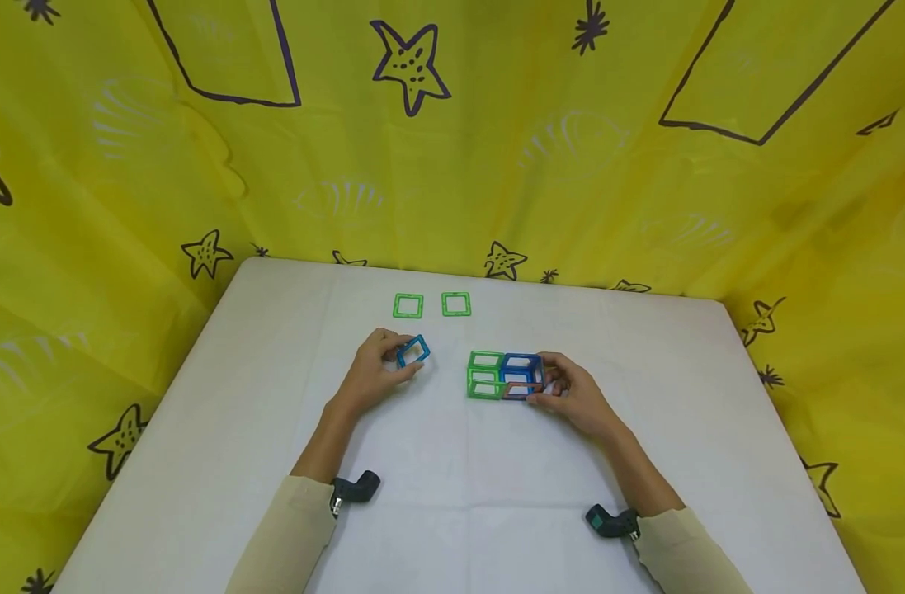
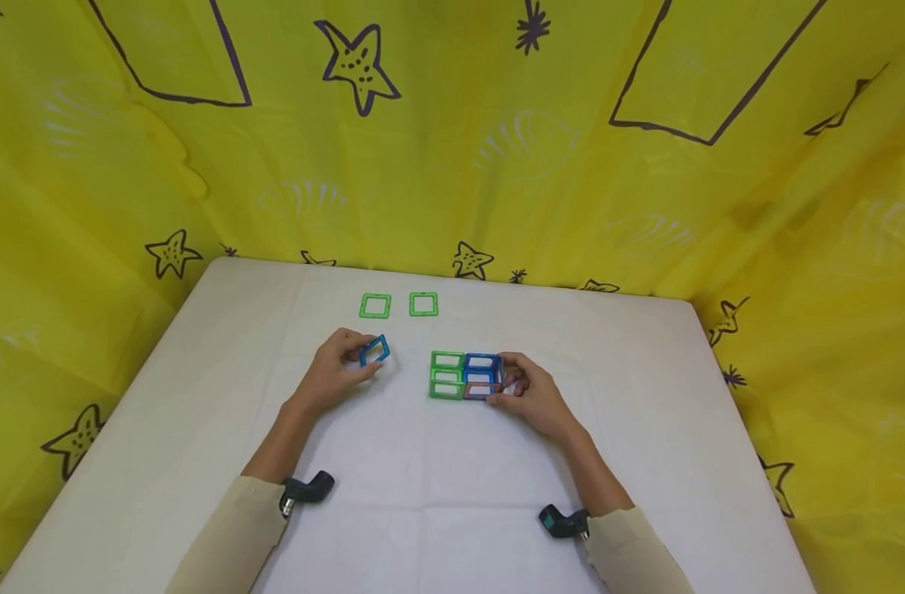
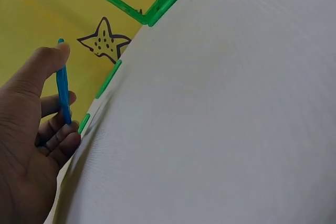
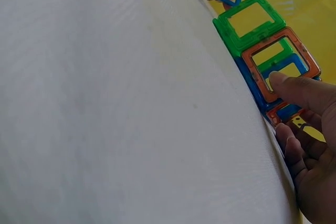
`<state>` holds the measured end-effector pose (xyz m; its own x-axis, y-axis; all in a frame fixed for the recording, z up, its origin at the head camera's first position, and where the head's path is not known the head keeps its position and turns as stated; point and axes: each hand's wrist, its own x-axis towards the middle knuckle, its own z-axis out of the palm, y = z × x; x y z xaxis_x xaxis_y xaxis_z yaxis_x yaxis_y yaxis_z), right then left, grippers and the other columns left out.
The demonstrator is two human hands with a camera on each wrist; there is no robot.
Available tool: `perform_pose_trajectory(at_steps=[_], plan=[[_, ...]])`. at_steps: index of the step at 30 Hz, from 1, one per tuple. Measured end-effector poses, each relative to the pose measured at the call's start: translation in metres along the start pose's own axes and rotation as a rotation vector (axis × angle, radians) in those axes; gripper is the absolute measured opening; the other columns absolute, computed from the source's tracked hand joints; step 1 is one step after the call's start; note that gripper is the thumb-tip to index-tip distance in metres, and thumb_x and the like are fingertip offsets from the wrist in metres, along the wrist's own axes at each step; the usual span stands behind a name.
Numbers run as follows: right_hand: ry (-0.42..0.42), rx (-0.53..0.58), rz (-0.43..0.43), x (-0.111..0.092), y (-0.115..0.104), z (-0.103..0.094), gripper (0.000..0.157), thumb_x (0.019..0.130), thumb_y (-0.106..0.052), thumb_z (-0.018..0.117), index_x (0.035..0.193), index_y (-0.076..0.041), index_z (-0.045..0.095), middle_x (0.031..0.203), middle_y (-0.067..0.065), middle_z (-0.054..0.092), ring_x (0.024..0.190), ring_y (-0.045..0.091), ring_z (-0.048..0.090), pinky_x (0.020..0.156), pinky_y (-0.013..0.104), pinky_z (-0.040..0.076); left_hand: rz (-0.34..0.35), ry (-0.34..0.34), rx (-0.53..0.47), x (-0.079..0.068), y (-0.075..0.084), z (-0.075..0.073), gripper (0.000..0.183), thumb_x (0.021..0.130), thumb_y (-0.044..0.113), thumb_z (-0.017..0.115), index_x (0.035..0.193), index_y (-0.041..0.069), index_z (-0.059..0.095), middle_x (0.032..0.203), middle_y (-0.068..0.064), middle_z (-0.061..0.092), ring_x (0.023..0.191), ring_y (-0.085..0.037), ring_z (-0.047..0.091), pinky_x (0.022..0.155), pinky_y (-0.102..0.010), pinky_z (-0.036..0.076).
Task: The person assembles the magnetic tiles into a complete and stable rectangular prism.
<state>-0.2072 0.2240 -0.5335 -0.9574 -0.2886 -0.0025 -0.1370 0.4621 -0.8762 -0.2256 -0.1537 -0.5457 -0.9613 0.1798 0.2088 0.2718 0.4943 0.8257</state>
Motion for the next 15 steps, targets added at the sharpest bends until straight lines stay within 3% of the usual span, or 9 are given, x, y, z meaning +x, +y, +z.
perform_pose_trajectory(at_steps=[7,15], plan=[[0.001,-0.003,0.008,0.0,-0.001,0.0,0.07,0.085,-0.006,0.088,0.147,-0.001,0.053,0.103,0.014,0.061,0.086,0.025,0.05,0.07,0.025,0.042,0.009,-0.027,-0.052,-0.001,0.006,0.004,0.053,0.085,0.017,0.091,0.13,-0.001,0.069,0.111,-0.008,0.065,0.097,-0.022,0.065,0.089,-0.036,0.057],[0.005,-0.005,0.014,0.001,0.0,0.001,0.07,0.085,-0.003,0.087,0.147,0.0,0.053,0.103,0.015,0.061,0.087,0.027,0.049,0.07,0.025,0.041,0.008,-0.077,-0.151,-0.002,0.014,0.016,0.064,0.08,0.008,0.093,0.136,-0.003,0.064,0.124,-0.014,0.067,0.107,-0.027,0.071,0.095,-0.032,0.057]])
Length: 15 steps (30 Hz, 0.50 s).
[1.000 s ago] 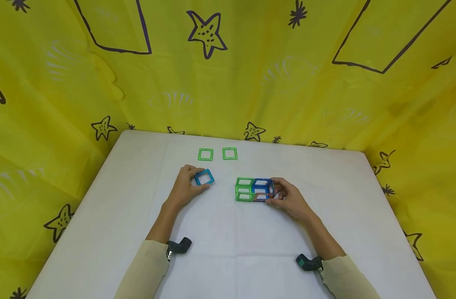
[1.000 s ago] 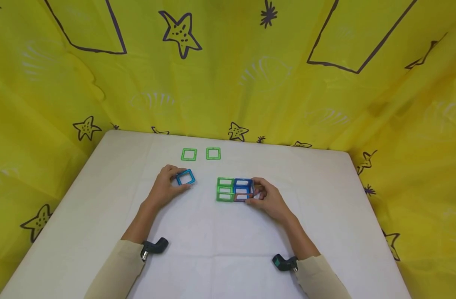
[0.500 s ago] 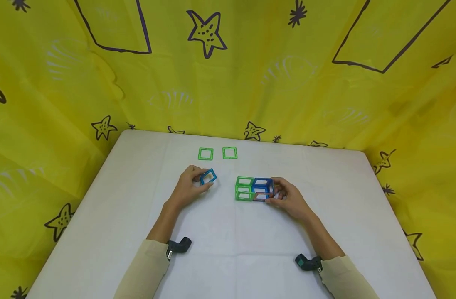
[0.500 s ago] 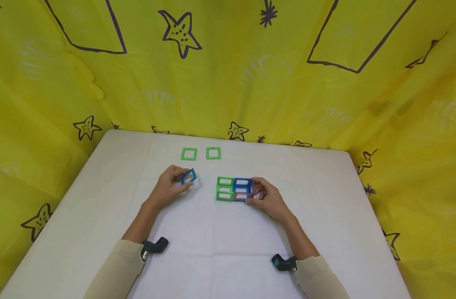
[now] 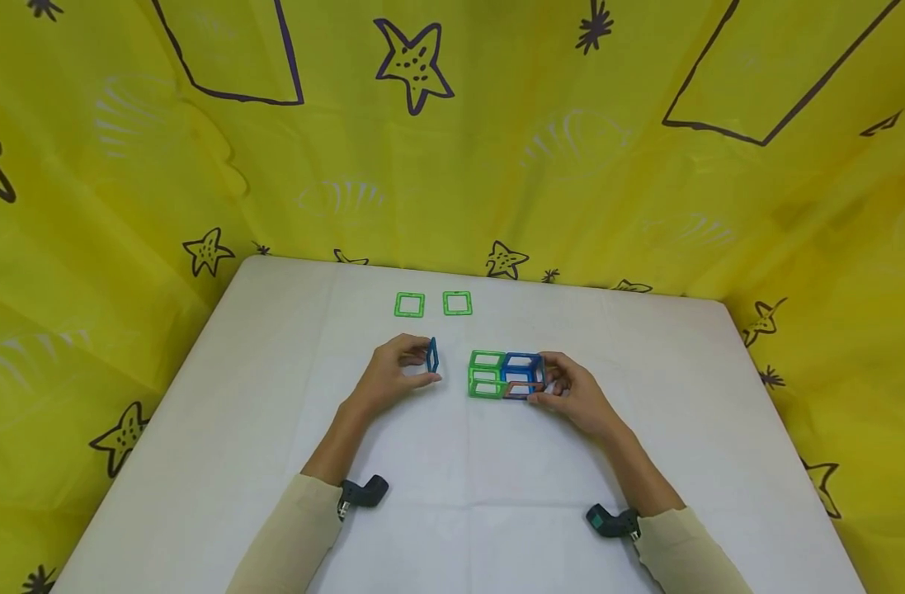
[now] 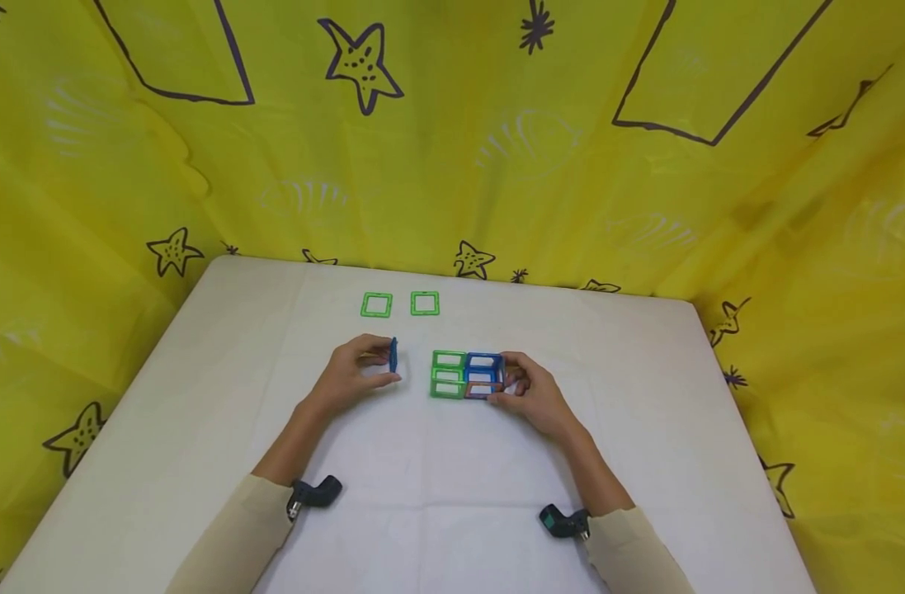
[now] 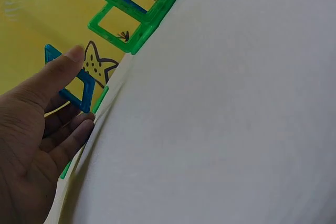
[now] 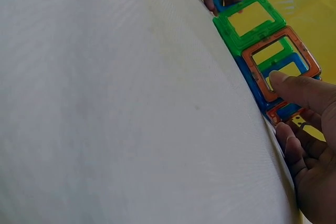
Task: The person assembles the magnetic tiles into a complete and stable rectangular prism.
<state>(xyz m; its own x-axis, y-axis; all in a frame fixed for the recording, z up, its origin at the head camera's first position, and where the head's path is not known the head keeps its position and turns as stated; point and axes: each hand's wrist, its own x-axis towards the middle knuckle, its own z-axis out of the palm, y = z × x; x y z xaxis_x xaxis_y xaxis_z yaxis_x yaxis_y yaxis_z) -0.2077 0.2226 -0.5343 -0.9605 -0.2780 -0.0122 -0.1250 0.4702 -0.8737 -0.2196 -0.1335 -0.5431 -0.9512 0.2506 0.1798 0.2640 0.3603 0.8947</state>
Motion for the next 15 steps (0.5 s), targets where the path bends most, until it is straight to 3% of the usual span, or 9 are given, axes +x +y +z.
perform_pose_trajectory(at_steps=[8,15], plan=[[-0.002,-0.005,-0.008,-0.001,-0.003,0.0,0.07,0.086,-0.005,0.087,0.146,0.001,0.053,0.104,0.015,0.061,0.087,0.026,0.05,0.07,0.025,0.042,0.042,-0.013,-0.027,0.002,0.001,0.014,0.065,0.079,0.004,0.092,0.137,-0.005,0.064,0.124,-0.018,0.071,0.11,-0.03,0.072,0.096,-0.032,0.056],[0.001,0.005,-0.014,-0.001,0.002,-0.001,0.069,0.086,-0.007,0.088,0.145,-0.001,0.054,0.102,0.014,0.06,0.087,0.026,0.05,0.07,0.025,0.042,0.067,-0.021,0.029,0.003,0.001,0.019,0.064,0.078,0.01,0.094,0.135,-0.003,0.067,0.124,-0.015,0.073,0.113,-0.029,0.071,0.099,-0.036,0.055]])
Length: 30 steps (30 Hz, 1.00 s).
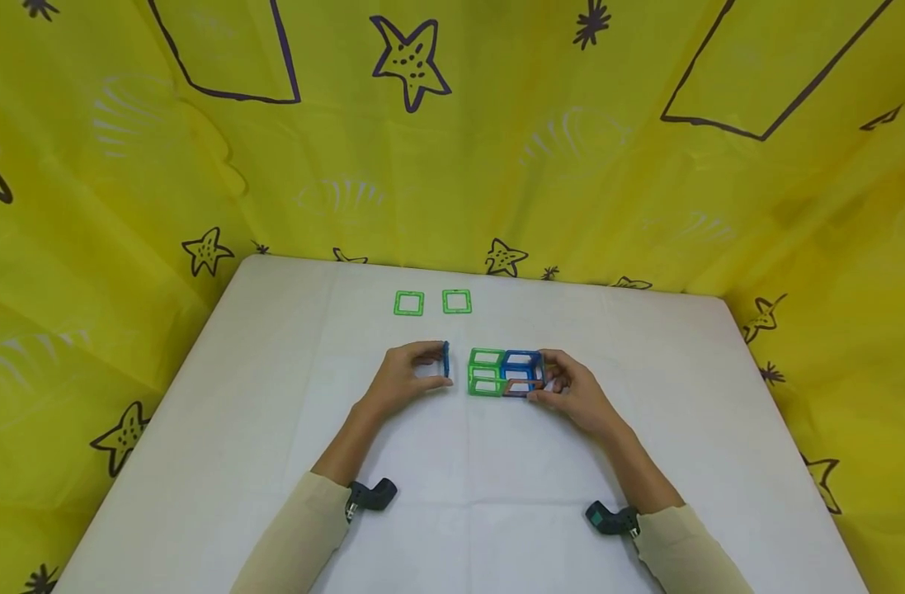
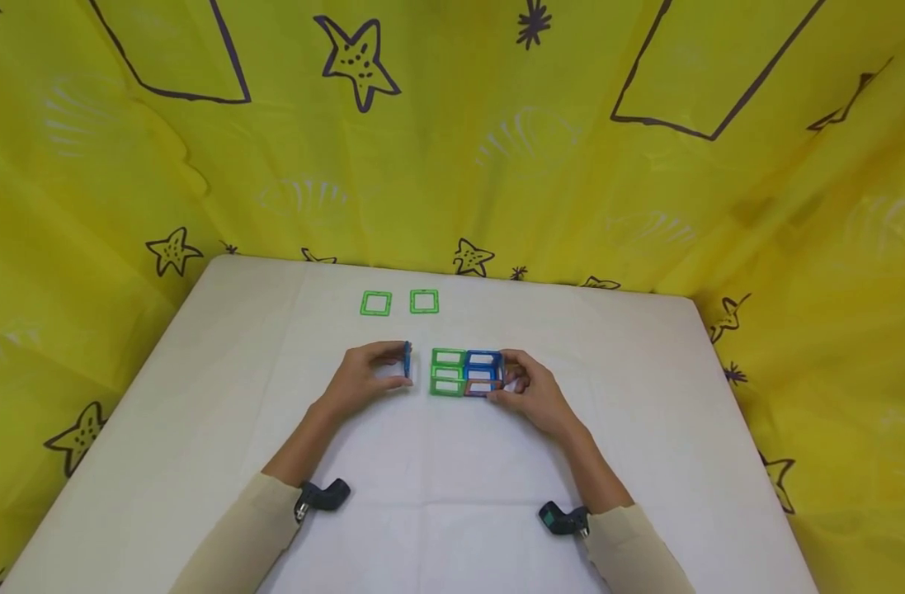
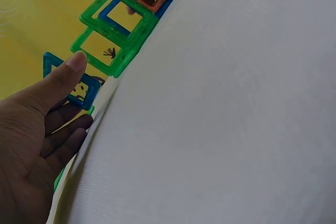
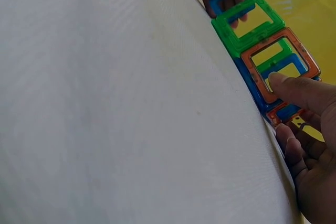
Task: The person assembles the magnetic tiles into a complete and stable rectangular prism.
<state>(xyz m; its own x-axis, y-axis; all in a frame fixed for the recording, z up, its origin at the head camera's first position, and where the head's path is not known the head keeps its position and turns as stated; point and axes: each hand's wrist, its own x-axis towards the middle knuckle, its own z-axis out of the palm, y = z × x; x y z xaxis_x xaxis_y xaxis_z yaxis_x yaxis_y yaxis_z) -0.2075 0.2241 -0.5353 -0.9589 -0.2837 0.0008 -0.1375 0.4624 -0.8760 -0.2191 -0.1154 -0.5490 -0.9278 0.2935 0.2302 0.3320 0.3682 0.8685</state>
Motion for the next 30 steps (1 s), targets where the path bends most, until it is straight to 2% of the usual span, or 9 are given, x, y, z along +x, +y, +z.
perform_pose_trajectory(at_steps=[9,24,30], plan=[[0.003,0.01,0.004,0.0,0.0,0.001,0.069,0.085,-0.007,0.089,0.145,-0.002,0.055,0.101,0.015,0.059,0.087,0.027,0.049,0.07,0.026,0.041,-0.02,-0.045,0.039,0.002,0.006,0.009,0.065,0.078,0.016,0.095,0.136,0.002,0.068,0.127,-0.009,0.074,0.127,-0.025,0.065,0.112,-0.042,0.045],[0.017,-0.013,0.009,0.0,0.0,0.002,0.07,0.086,-0.004,0.087,0.147,0.0,0.053,0.103,0.014,0.06,0.087,0.026,0.048,0.07,0.025,0.04,-0.002,-0.058,0.075,0.004,0.011,0.017,0.065,0.081,0.018,0.093,0.137,0.002,0.067,0.131,-0.01,0.072,0.128,-0.027,0.063,0.112,-0.042,0.045],[0.024,-0.012,0.02,0.001,0.003,0.003,0.07,0.085,-0.002,0.087,0.146,0.0,0.053,0.103,0.015,0.059,0.088,0.028,0.048,0.071,0.025,0.04,-0.022,-0.071,0.087,0.005,0.011,0.019,0.065,0.081,0.019,0.093,0.139,0.004,0.067,0.134,-0.01,0.071,0.13,-0.027,0.062,0.113,-0.042,0.044]])
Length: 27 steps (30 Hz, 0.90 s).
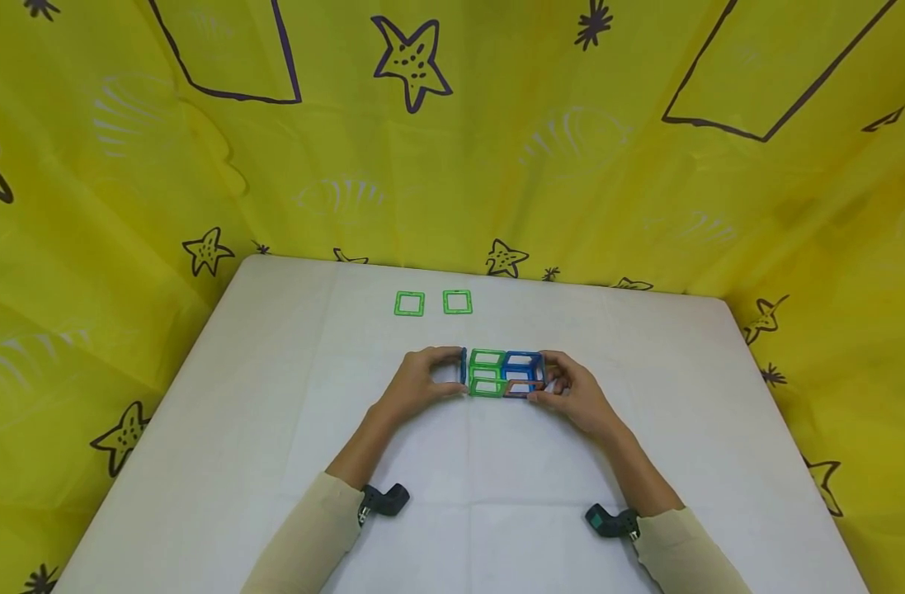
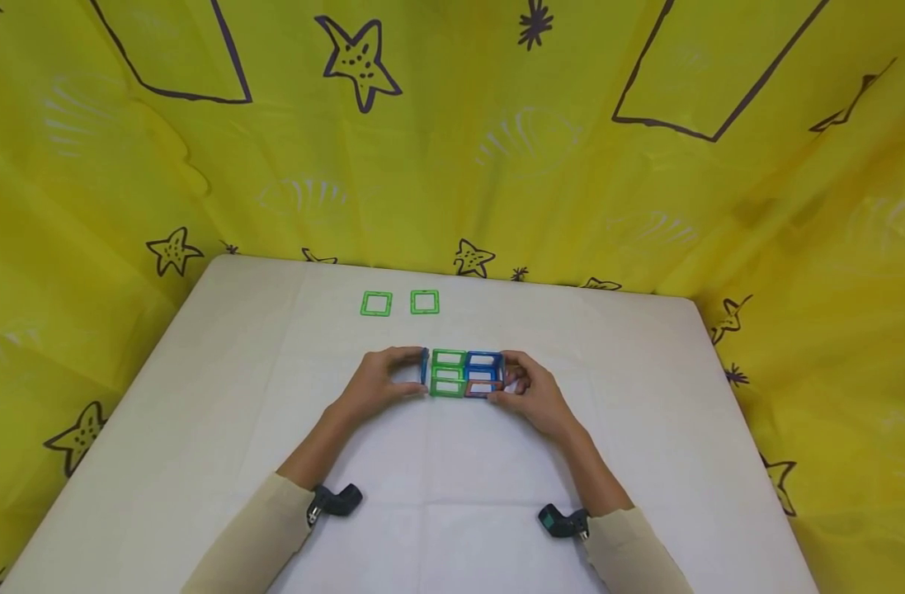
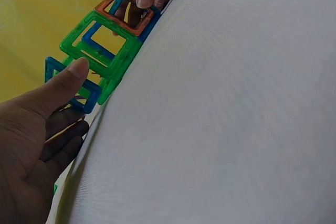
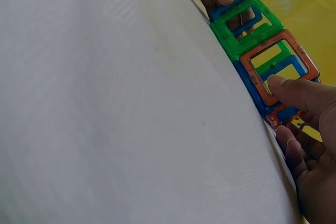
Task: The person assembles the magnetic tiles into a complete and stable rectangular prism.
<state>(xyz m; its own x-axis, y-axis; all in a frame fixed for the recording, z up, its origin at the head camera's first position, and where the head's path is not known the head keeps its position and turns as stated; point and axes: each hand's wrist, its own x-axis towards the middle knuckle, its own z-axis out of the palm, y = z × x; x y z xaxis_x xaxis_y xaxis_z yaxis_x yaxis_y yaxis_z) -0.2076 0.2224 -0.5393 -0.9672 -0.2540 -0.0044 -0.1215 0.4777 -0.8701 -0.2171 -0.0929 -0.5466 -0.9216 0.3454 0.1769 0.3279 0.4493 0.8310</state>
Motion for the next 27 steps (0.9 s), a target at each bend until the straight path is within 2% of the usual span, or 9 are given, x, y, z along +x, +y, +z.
perform_pose_trajectory(at_steps=[13,27], plan=[[-0.006,0.004,-0.034,-0.0011,0.0,-0.0019,0.069,0.085,-0.01,0.09,0.144,-0.003,0.057,0.101,0.013,0.06,0.086,0.026,0.05,0.071,0.026,0.042,-0.012,-0.024,-0.004,0.0006,0.0054,0.0044,0.066,0.081,0.02,0.094,0.139,0.006,0.067,0.136,-0.008,0.069,0.131,-0.026,0.06,0.113,-0.04,0.044],[-0.007,-0.003,-0.011,-0.0003,-0.0014,-0.0009,0.07,0.085,-0.005,0.089,0.146,0.0,0.054,0.103,0.015,0.059,0.088,0.029,0.049,0.071,0.026,0.04,-0.007,-0.019,-0.007,0.0014,0.0072,0.0038,0.064,0.082,0.019,0.093,0.138,0.005,0.068,0.136,-0.01,0.069,0.132,-0.026,0.06,0.113,-0.04,0.044]])
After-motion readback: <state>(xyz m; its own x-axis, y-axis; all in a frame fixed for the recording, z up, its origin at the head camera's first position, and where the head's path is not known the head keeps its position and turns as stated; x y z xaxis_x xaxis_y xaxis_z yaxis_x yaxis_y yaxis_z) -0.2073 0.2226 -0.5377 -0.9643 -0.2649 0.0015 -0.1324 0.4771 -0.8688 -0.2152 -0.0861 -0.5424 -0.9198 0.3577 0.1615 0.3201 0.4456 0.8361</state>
